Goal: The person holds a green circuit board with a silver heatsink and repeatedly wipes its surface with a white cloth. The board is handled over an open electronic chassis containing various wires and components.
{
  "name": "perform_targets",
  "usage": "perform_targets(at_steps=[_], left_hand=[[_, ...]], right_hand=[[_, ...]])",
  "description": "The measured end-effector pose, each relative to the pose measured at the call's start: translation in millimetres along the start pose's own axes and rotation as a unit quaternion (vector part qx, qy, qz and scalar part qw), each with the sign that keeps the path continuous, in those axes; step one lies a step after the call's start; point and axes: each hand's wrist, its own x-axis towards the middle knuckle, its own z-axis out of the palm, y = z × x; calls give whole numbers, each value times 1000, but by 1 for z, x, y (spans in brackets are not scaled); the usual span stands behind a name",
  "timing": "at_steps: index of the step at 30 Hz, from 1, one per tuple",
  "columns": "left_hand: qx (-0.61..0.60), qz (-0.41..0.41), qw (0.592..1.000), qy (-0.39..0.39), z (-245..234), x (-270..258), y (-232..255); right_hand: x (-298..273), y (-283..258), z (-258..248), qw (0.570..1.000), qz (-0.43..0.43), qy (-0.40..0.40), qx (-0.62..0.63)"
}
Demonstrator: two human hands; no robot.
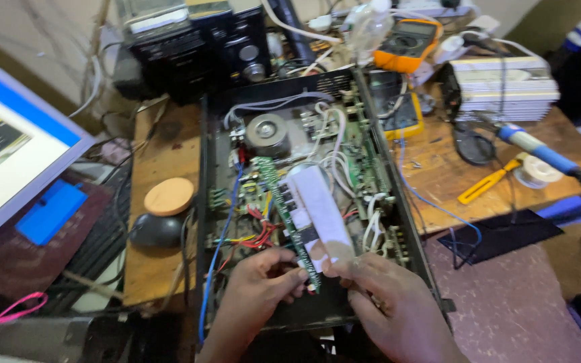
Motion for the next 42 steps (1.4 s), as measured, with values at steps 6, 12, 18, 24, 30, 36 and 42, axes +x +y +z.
perform_targets(at_steps=[6,12,18,24,30,36,42], left_hand=[[74,-12,997,-20,-1,-6,9],[136,-16,990,-24,3,-14,29],[113,-17,992,-46,1,-13,30],[99,2,994,-52,1,-8,21],[76,5,996,-52,3,-7,17],[112,36,992,-45,1,-7,14],[68,8,996,-58,3,-12,22]], right_hand=[[4,-2,19,986,-50,118,-110],[8,-1,17,988,-15,97,-121],[6,-7,14,986,20,24,-165],[-3,20,38,974,44,-30,-219],[8,-5,20,925,309,-151,-163],[2,18,35,927,295,-178,-147],[17,18,25,917,372,-130,64]])
